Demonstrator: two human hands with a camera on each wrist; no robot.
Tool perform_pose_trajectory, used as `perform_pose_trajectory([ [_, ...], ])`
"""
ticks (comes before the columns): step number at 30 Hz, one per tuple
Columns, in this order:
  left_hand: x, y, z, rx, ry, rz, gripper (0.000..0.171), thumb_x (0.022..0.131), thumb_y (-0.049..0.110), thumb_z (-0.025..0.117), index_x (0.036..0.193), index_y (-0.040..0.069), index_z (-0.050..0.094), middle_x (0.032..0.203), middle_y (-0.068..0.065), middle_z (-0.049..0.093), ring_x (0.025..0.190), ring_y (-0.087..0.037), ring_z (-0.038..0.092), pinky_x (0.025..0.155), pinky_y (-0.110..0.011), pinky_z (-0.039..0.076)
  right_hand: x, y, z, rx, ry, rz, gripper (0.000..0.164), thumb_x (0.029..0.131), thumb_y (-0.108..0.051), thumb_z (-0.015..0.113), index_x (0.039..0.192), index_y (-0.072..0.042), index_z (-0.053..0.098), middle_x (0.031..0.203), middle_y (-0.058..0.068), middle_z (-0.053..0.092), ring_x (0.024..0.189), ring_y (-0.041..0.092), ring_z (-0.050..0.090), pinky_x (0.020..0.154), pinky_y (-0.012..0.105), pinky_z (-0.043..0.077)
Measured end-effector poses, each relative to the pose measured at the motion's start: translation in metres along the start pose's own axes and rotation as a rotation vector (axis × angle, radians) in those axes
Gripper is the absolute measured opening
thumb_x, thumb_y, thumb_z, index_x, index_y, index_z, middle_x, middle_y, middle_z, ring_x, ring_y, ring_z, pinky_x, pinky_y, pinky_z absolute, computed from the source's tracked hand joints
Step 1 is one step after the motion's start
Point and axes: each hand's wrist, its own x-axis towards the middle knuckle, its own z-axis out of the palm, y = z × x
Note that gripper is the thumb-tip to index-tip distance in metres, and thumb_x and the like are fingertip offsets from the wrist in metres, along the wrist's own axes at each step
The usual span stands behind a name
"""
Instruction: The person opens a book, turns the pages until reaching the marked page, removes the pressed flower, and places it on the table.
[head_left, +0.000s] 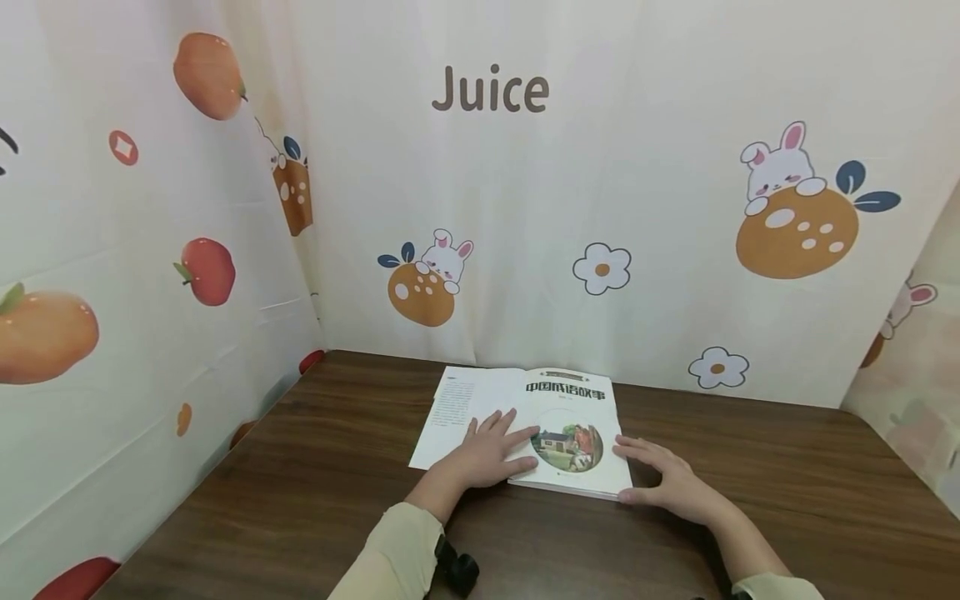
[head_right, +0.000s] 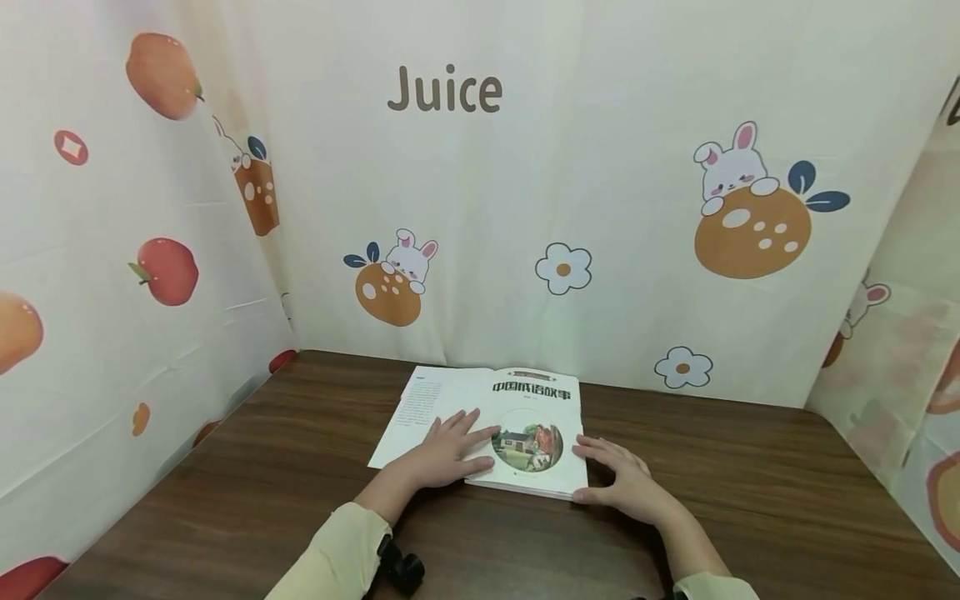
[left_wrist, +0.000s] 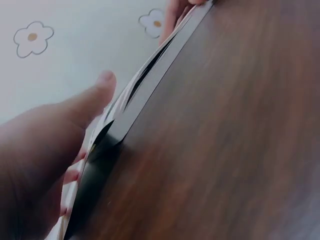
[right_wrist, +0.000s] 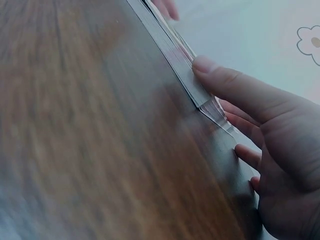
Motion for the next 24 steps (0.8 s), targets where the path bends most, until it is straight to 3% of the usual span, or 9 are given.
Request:
perform_pose_trajectory([
  [5,0.0,0.007,0.003,0.036,0.012,-0.031,0.06,0.086,0.065,0.042,0.14,0.039,0.038,0.153,-0.004,0.016,0.139,-0.029,0.013,0.105,-0.058,0.011,-0.001,0.0,-0.002,0.037,0.002,0.021,0.057,0.078,-0.039,0.071,0.127,-0.014,0.056,0.14,0.011,0.043,0.128,0.044,0.029,0.092,0.069,0.022],
  [13,0.002,0.009,0.002,0.024,0.014,0.011,0.061,0.087,0.063,0.042,0.141,0.033,0.039,0.151,0.011,0.02,0.14,-0.018,0.008,0.102,-0.063,0.007,-0.004,0.002,-0.006,0.099,-0.03,0.048,0.06,0.08,-0.037,0.07,0.131,-0.012,0.052,0.145,0.012,0.035,0.132,0.044,0.023,0.094,0.068,0.021],
  [18,0.002,0.009,0.004,0.009,0.029,0.0,0.065,0.086,0.066,0.042,0.14,0.032,0.04,0.149,0.01,0.026,0.14,-0.018,0.011,0.101,-0.065,0.006,-0.004,-0.001,-0.005,0.086,-0.007,0.029,0.057,0.08,-0.035,0.071,0.129,-0.011,0.055,0.142,0.013,0.04,0.131,0.044,0.024,0.094,0.068,0.021],
  [24,0.0,0.012,0.006,0.027,0.063,-0.012,0.081,0.074,0.078,0.043,0.139,0.029,0.042,0.148,0.006,0.029,0.139,-0.021,0.013,0.099,-0.068,0.004,-0.002,-0.004,-0.002,0.07,0.019,0.054,0.057,0.079,-0.037,0.071,0.128,-0.013,0.056,0.14,0.01,0.043,0.13,0.043,0.026,0.094,0.068,0.021],
])
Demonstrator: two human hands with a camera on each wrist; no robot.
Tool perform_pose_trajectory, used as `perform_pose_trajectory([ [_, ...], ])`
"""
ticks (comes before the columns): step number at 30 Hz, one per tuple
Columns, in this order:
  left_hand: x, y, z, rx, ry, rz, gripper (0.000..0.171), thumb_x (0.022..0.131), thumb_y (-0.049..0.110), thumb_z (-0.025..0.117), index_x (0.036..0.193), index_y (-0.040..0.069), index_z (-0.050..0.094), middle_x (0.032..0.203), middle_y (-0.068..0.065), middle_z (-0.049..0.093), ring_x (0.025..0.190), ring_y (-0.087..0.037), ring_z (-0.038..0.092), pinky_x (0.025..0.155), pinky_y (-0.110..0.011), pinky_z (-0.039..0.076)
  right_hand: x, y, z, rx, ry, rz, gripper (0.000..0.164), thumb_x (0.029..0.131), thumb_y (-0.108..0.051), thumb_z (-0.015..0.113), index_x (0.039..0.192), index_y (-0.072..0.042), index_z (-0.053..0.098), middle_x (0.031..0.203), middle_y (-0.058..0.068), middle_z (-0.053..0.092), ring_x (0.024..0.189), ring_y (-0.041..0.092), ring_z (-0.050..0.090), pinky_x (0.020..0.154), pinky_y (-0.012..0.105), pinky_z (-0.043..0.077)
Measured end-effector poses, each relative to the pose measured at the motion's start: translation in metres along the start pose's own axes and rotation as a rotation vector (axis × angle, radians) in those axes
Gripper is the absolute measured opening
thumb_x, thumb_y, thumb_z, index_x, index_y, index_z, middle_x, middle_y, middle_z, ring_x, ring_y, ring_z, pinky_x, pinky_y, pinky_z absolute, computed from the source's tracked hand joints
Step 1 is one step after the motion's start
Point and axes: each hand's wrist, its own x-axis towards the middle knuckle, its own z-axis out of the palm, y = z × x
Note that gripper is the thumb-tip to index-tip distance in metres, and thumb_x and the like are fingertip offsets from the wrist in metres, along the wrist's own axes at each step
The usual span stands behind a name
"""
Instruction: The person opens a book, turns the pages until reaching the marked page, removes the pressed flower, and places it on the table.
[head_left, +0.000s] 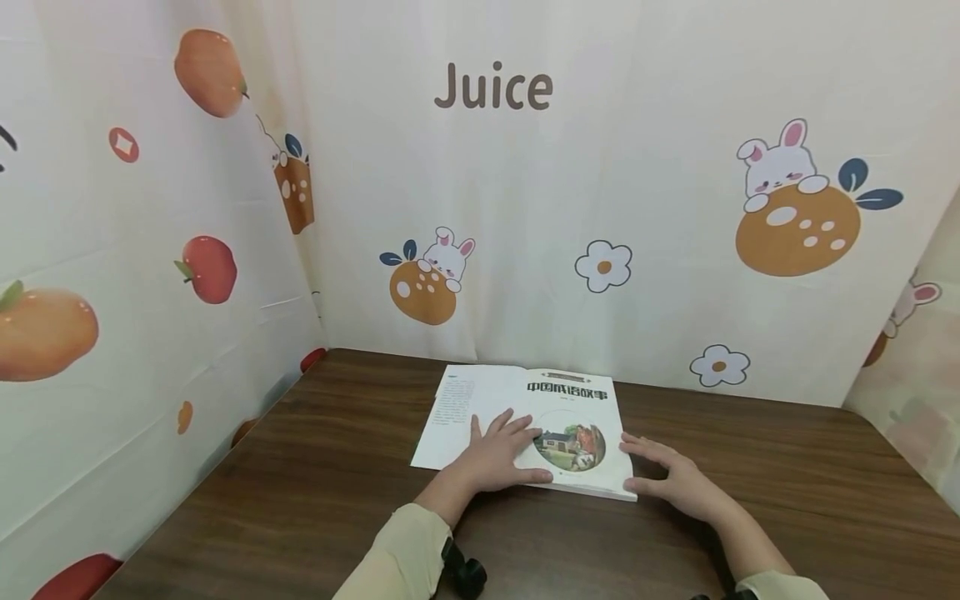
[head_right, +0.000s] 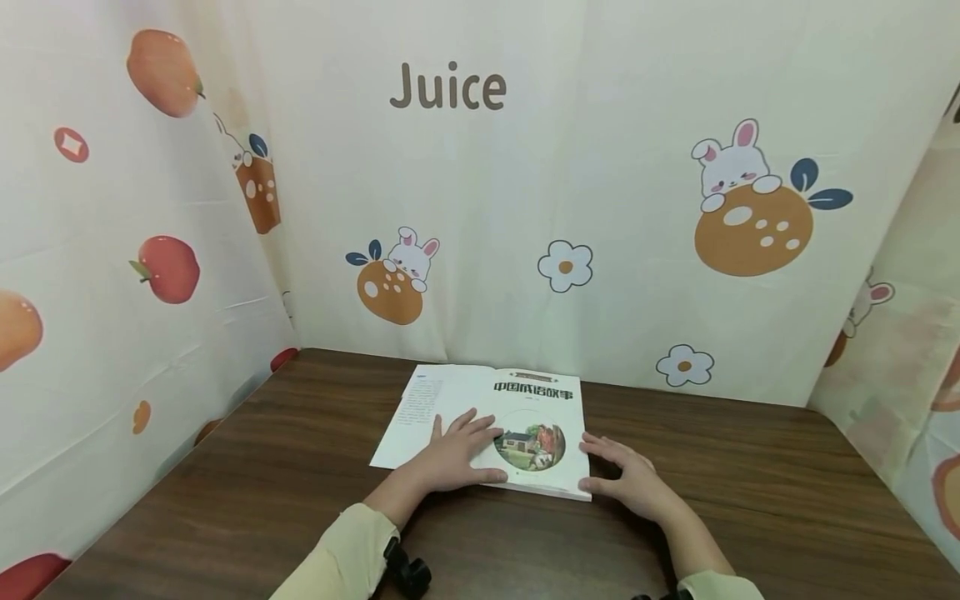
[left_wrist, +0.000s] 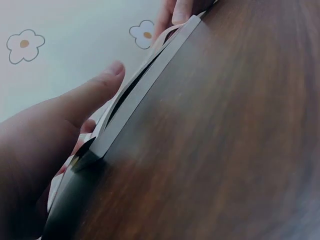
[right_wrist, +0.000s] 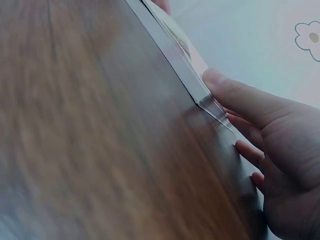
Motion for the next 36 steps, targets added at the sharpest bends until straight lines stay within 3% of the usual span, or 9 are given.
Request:
perform_pose_trajectory([
  [7,0.003,0.006,0.002,0.099,0.083,0.045,0.079,0.068,0.081,0.048,0.131,0.033,0.051,0.142,0.003,0.039,0.137,-0.024,0.021,0.101,-0.065,0.009,0.002,0.0,0.005,-0.035,0.063,0.026,0.054,0.077,-0.04,0.072,0.123,-0.013,0.06,0.137,0.011,0.046,0.127,0.044,0.031,0.093,0.07,0.015],
  [12,0.004,0.022,0.002,0.146,0.19,0.168,0.054,0.075,0.07,0.056,0.112,0.031,0.064,0.123,0.009,0.054,0.122,-0.015,0.041,0.1,-0.05,0.028,0.002,-0.002,0.006,-0.023,0.103,0.024,0.048,0.078,-0.038,0.072,0.118,-0.013,0.063,0.134,0.012,0.05,0.124,0.044,0.032,0.089,0.073,0.007],
  [15,0.006,0.03,0.005,0.146,0.234,0.239,0.038,0.079,0.061,0.06,0.101,0.031,0.067,0.11,0.013,0.06,0.108,-0.009,0.05,0.091,-0.038,0.038,0.003,-0.002,0.006,-0.011,0.111,0.03,0.046,0.078,-0.038,0.072,0.117,-0.014,0.063,0.134,0.011,0.05,0.125,0.043,0.033,0.09,0.071,0.01],
  [18,0.006,0.035,0.006,0.14,0.258,0.276,0.028,0.081,0.054,0.063,0.095,0.031,0.068,0.103,0.015,0.062,0.099,-0.005,0.055,0.081,-0.029,0.042,0.004,-0.002,0.005,-0.017,0.107,0.039,0.047,0.079,-0.039,0.071,0.118,-0.014,0.063,0.134,0.011,0.05,0.126,0.042,0.032,0.091,0.071,0.011],
  [24,0.006,0.037,0.005,0.129,0.278,0.297,0.026,0.079,0.052,0.065,0.093,0.03,0.071,0.095,0.017,0.064,0.088,-0.002,0.056,0.07,-0.02,0.043,0.004,-0.004,0.002,-0.016,0.076,0.09,0.052,0.084,-0.043,0.064,0.126,-0.013,0.057,0.136,0.014,0.047,0.127,0.044,0.03,0.091,0.072,0.01],
  [29,0.006,0.035,0.007,0.119,0.273,0.31,0.028,0.078,0.053,0.065,0.092,0.03,0.071,0.093,0.018,0.064,0.086,-0.002,0.056,0.069,-0.02,0.042,0.004,-0.001,0.003,-0.026,0.066,0.027,0.053,0.078,-0.038,0.072,0.122,-0.011,0.06,0.136,0.015,0.046,0.126,0.046,0.03,0.09,0.073,0.005],
  [32,0.006,0.034,0.007,0.11,0.271,0.31,0.031,0.076,0.055,0.065,0.093,0.03,0.071,0.095,0.018,0.065,0.088,-0.002,0.056,0.07,-0.02,0.043,0.005,-0.001,0.006,-0.067,0.1,0.006,0.056,0.074,-0.04,0.075,0.12,-0.012,0.061,0.134,0.013,0.049,0.124,0.044,0.034,0.091,0.07,0.014],
  [36,0.006,0.035,0.008,0.106,0.263,0.296,0.033,0.076,0.056,0.065,0.094,0.029,0.071,0.095,0.017,0.064,0.086,-0.001,0.056,0.07,-0.02,0.042,0.006,-0.004,0.011,-0.105,0.148,0.051,0.063,0.074,-0.046,0.073,0.124,-0.012,0.058,0.131,0.017,0.051,0.122,0.044,0.037,0.092,0.065,0.02],
])
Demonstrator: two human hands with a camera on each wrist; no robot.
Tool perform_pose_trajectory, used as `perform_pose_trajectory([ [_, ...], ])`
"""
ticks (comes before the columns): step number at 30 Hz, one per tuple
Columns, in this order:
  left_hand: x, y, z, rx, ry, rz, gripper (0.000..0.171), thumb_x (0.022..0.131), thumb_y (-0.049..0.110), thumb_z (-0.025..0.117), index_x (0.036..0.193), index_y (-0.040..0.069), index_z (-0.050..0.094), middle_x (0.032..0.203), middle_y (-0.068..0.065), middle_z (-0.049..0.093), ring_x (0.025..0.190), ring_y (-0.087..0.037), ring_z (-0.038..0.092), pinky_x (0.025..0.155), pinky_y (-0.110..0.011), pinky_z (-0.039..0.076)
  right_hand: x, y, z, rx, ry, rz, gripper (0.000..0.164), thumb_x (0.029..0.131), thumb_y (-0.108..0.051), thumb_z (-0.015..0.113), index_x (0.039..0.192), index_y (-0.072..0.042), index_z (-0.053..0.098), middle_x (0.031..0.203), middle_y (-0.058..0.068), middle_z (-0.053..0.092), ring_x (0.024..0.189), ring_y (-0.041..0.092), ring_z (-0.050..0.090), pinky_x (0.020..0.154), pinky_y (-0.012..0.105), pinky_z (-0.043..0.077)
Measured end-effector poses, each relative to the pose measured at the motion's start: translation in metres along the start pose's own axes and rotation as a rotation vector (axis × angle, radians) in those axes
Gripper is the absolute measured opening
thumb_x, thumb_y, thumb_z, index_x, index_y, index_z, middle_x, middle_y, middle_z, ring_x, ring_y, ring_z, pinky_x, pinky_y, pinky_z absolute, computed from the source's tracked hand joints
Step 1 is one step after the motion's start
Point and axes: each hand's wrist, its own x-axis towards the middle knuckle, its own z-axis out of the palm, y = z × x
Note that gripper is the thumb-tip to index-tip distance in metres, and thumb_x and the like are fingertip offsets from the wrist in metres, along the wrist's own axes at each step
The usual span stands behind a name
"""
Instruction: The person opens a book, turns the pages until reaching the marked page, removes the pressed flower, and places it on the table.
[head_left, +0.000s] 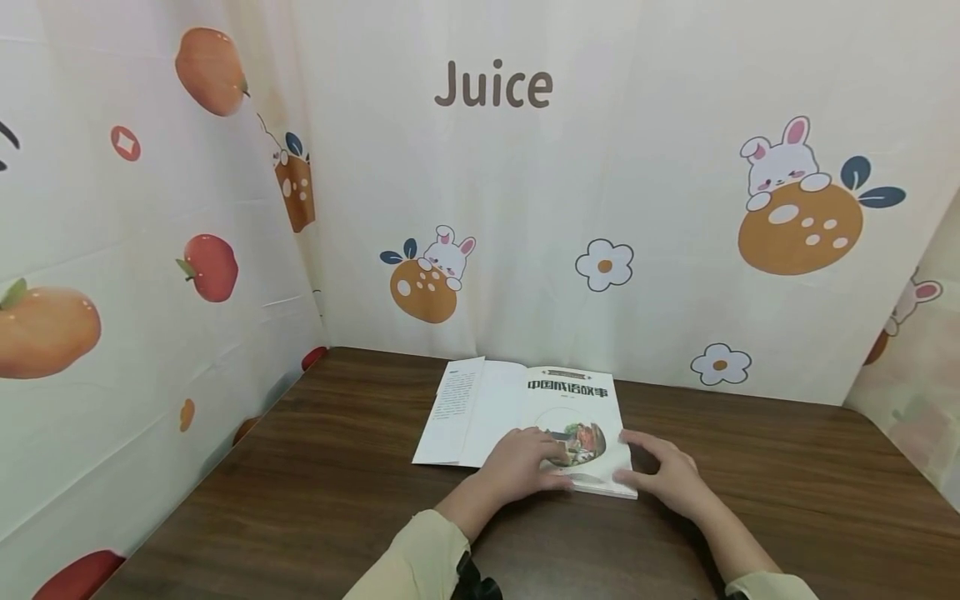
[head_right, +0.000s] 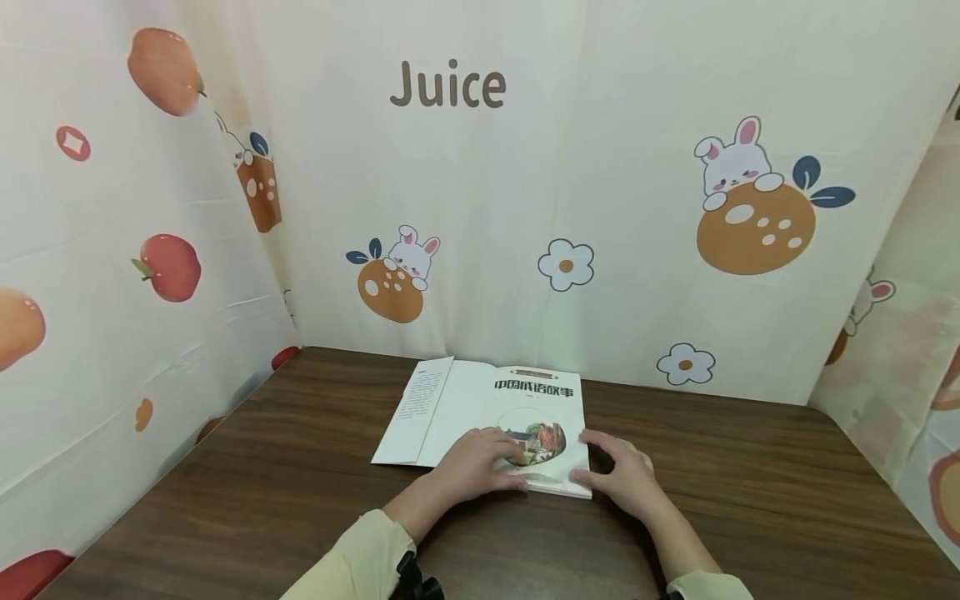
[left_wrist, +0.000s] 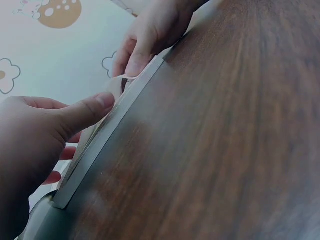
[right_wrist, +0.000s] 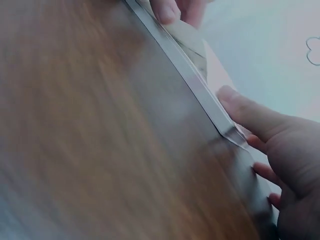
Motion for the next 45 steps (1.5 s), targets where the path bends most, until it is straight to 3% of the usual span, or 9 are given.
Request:
perform_pose_trajectory([
  [5,-0.001,0.001,0.001,-0.019,0.015,-0.038,0.021,0.083,0.045,0.064,0.094,0.028,0.071,0.089,0.018,0.064,0.082,0.0,0.056,0.07,-0.02,0.043,0.0,-0.005,0.001,0.003,-0.021,0.077,0.066,0.08,-0.049,0.065,0.13,-0.009,0.051,0.132,0.025,0.045,0.122,0.047,0.033,0.092,0.065,0.017],
  [9,-0.001,0.003,0.001,-0.018,0.047,-0.066,0.014,0.087,0.035,0.064,0.094,0.026,0.072,0.088,0.017,0.065,0.08,0.002,0.058,0.071,-0.018,0.045,0.0,-0.007,-0.001,0.066,-0.037,0.131,0.061,0.093,-0.049,0.046,0.138,-0.007,0.042,0.138,0.025,0.039,0.127,0.047,0.029,0.095,0.067,0.018],
  [13,0.0,0.004,-0.002,-0.011,0.124,-0.084,0.015,0.087,0.029,0.064,0.098,0.023,0.073,0.091,0.014,0.067,0.082,0.001,0.06,0.069,-0.016,0.046,0.002,-0.006,-0.003,0.109,-0.035,0.118,0.058,0.099,-0.045,0.032,0.14,-0.003,0.037,0.14,0.023,0.037,0.128,0.047,0.028,0.094,0.067,0.021],
  [16,0.001,0.004,-0.005,-0.023,0.247,-0.083,0.018,0.086,0.025,0.066,0.102,0.021,0.072,0.093,0.012,0.068,0.082,0.0,0.061,0.068,-0.014,0.046,0.002,-0.005,-0.003,0.098,-0.036,0.088,0.057,0.099,-0.044,0.033,0.138,-0.003,0.041,0.139,0.021,0.041,0.127,0.046,0.031,0.093,0.068,0.021],
  [23,0.004,-0.007,-0.022,-0.125,0.639,-0.079,0.026,0.078,0.011,0.07,0.104,0.009,0.067,0.081,0.003,0.066,0.071,-0.007,0.059,0.061,-0.016,0.044,0.002,-0.005,-0.002,0.093,-0.04,0.085,0.055,0.098,-0.044,0.037,0.138,-0.007,0.043,0.138,0.02,0.042,0.127,0.045,0.032,0.091,0.068,0.022],
  [29,0.003,-0.028,-0.043,-0.251,0.779,-0.198,0.028,0.078,0.009,0.07,0.105,0.005,0.065,0.078,-0.002,0.062,0.069,-0.015,0.057,0.056,-0.019,0.043,0.001,-0.005,-0.002,0.084,-0.045,0.106,0.056,0.097,-0.046,0.038,0.138,-0.008,0.043,0.139,0.021,0.04,0.127,0.045,0.03,0.092,0.069,0.021],
  [35,-0.007,-0.058,-0.065,-0.419,0.739,-0.292,0.022,0.078,0.005,0.07,0.1,0.003,0.067,0.087,-0.007,0.066,0.075,-0.017,0.057,0.057,-0.026,0.047,0.0,-0.005,-0.001,0.087,-0.052,0.128,0.058,0.096,-0.048,0.039,0.138,-0.008,0.043,0.14,0.022,0.038,0.128,0.045,0.027,0.092,0.07,0.018],
  [41,-0.031,-0.093,-0.08,-0.534,0.481,-0.44,0.013,0.082,0.009,0.068,0.095,0.008,0.069,0.081,-0.001,0.061,0.073,-0.016,0.052,0.061,-0.027,0.045,-0.001,-0.005,0.0,0.076,-0.059,0.138,0.06,0.095,-0.049,0.041,0.138,-0.009,0.043,0.139,0.024,0.038,0.127,0.046,0.027,0.091,0.07,0.019],
  [45,-0.047,-0.112,-0.082,-0.612,0.369,-0.527,0.012,0.083,0.011,0.069,0.095,0.01,0.069,0.077,-0.001,0.057,0.07,-0.018,0.049,0.061,-0.028,0.044,-0.001,-0.006,-0.001,0.072,-0.065,0.148,0.061,0.094,-0.05,0.043,0.138,-0.009,0.043,0.139,0.026,0.036,0.126,0.047,0.027,0.091,0.071,0.02],
])
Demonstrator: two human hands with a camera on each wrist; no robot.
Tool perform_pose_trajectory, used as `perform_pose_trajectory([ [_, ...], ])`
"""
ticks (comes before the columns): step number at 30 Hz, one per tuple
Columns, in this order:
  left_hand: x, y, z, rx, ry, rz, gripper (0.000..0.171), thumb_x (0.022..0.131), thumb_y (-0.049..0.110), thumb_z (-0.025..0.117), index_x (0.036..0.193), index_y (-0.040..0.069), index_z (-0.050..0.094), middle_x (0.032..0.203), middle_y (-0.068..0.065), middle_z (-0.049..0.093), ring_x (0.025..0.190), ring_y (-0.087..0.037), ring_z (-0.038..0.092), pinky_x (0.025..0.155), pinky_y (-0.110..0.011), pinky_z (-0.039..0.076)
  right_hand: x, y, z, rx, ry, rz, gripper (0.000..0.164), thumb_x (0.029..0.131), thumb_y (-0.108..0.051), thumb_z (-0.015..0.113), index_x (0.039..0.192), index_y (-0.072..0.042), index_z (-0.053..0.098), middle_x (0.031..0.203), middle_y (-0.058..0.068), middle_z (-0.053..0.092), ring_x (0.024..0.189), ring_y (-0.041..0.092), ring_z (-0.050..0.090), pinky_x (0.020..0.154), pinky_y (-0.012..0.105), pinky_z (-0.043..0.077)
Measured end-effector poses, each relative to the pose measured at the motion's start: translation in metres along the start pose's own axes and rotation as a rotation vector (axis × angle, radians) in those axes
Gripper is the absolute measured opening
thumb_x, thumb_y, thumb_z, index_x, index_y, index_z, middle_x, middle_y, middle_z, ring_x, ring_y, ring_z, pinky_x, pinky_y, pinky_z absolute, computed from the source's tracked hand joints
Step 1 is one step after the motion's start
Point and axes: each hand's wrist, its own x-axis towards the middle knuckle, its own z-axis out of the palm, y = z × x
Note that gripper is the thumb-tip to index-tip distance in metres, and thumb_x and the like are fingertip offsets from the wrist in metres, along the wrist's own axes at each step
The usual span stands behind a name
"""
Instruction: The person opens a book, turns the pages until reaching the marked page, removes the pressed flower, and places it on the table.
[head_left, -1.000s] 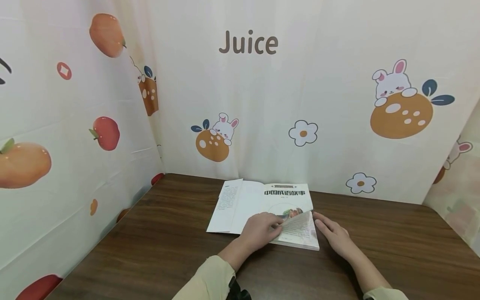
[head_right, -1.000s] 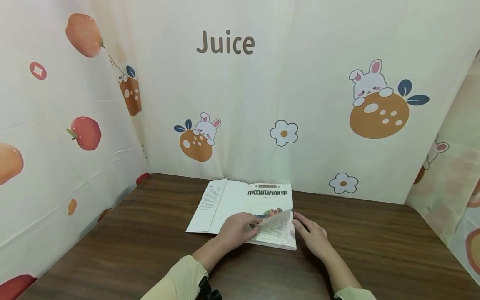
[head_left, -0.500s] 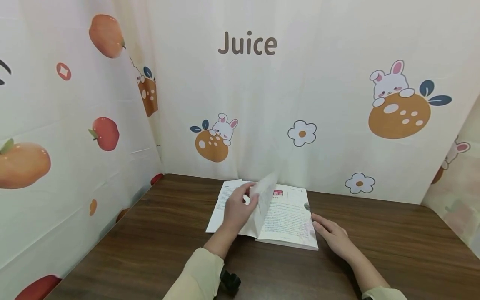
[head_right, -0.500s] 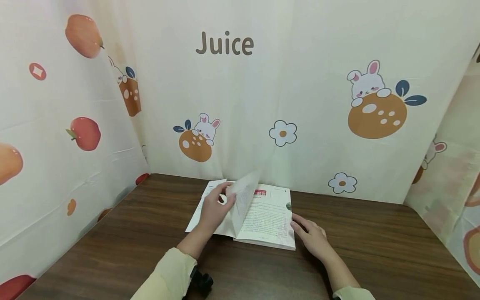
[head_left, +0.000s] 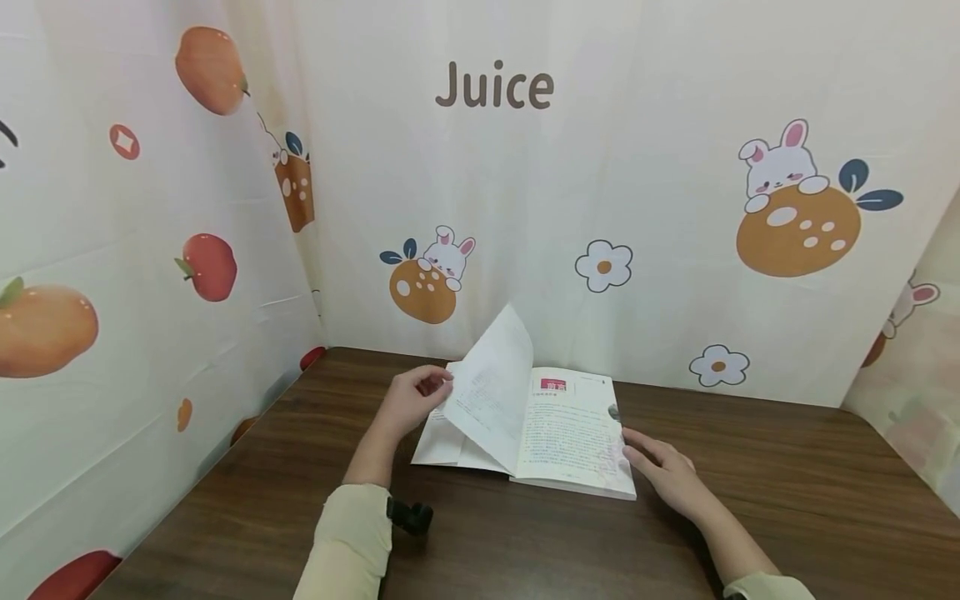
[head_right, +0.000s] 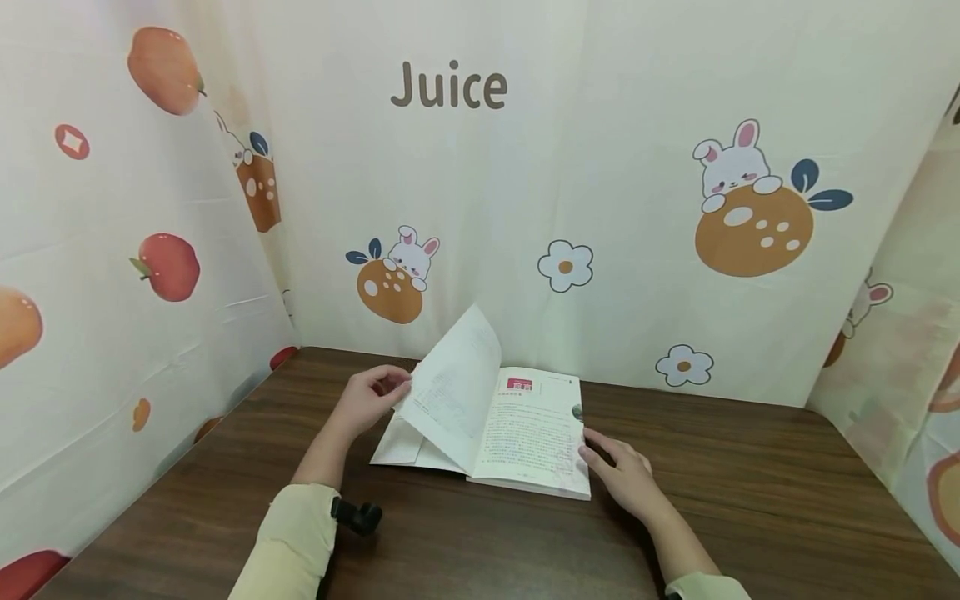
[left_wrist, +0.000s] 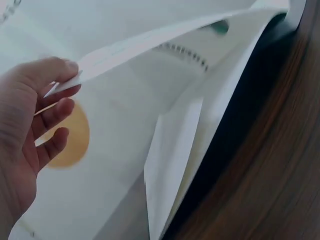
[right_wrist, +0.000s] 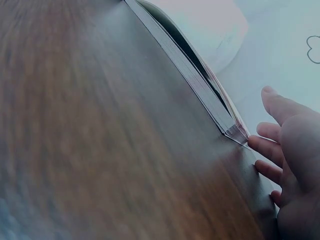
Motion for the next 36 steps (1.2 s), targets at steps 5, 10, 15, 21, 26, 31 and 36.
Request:
perform_pose_trajectory([
  [5,-0.003,-0.022,-0.013,-0.066,-0.085,-0.089,0.016,0.082,0.014,0.07,0.097,0.009,0.068,0.08,-0.004,0.058,0.073,-0.021,0.05,0.061,-0.029,0.043,0.0,0.0,0.0,-0.014,-0.002,0.006,0.06,0.093,-0.05,0.044,0.138,-0.009,0.043,0.138,0.026,0.037,0.126,0.048,0.026,0.091,0.071,0.021],
  [10,-0.008,-0.042,-0.024,-0.083,-0.213,-0.198,0.024,0.082,0.015,0.071,0.105,0.01,0.068,0.083,-0.005,0.055,0.076,-0.021,0.048,0.062,-0.029,0.042,0.0,0.0,0.0,-0.027,-0.003,0.007,0.06,0.093,-0.05,0.045,0.138,-0.01,0.043,0.138,0.026,0.037,0.127,0.048,0.026,0.091,0.071,0.019],
  [15,-0.011,-0.053,-0.027,-0.011,-0.361,-0.263,0.032,0.081,0.014,0.071,0.112,0.01,0.066,0.078,-0.005,0.05,0.073,-0.02,0.046,0.062,-0.029,0.039,0.0,0.0,0.0,-0.035,-0.005,0.01,0.062,0.092,-0.051,0.047,0.138,-0.009,0.044,0.139,0.026,0.037,0.127,0.048,0.024,0.091,0.071,0.017],
  [21,-0.011,-0.051,-0.019,0.103,-0.456,-0.252,0.03,0.079,0.004,0.067,0.109,0.01,0.068,0.068,-0.002,0.046,0.063,-0.017,0.042,0.057,-0.028,0.035,0.001,0.002,0.0,-0.054,-0.005,-0.021,0.067,0.085,-0.05,0.059,0.136,-0.009,0.046,0.137,0.025,0.04,0.126,0.048,0.027,0.09,0.071,0.018],
  [26,-0.01,-0.043,-0.012,0.235,-0.462,-0.294,0.028,0.077,0.006,0.065,0.104,0.015,0.071,0.068,-0.004,0.047,0.062,-0.018,0.042,0.056,-0.029,0.035,0.002,0.002,0.0,-0.05,-0.007,-0.025,0.071,0.08,-0.049,0.066,0.135,-0.009,0.047,0.137,0.025,0.04,0.126,0.047,0.026,0.091,0.07,0.016],
  [31,-0.007,-0.033,0.002,0.335,-0.403,-0.226,0.016,0.083,0.016,0.061,0.095,0.018,0.072,0.085,-0.002,0.054,0.08,-0.018,0.046,0.066,-0.033,0.039,0.002,0.001,0.0,-0.056,-0.015,-0.01,0.072,0.079,-0.05,0.067,0.135,-0.009,0.047,0.137,0.025,0.04,0.126,0.048,0.026,0.091,0.07,0.018],
  [36,-0.005,-0.007,0.036,0.459,-0.489,0.159,0.021,0.089,0.024,0.059,0.107,0.017,0.067,0.112,-0.004,0.053,0.108,-0.022,0.043,0.089,-0.039,0.037,0.002,0.002,0.0,-0.06,-0.012,-0.01,0.072,0.078,-0.05,0.067,0.135,-0.009,0.048,0.137,0.025,0.04,0.126,0.048,0.027,0.092,0.07,0.02],
])
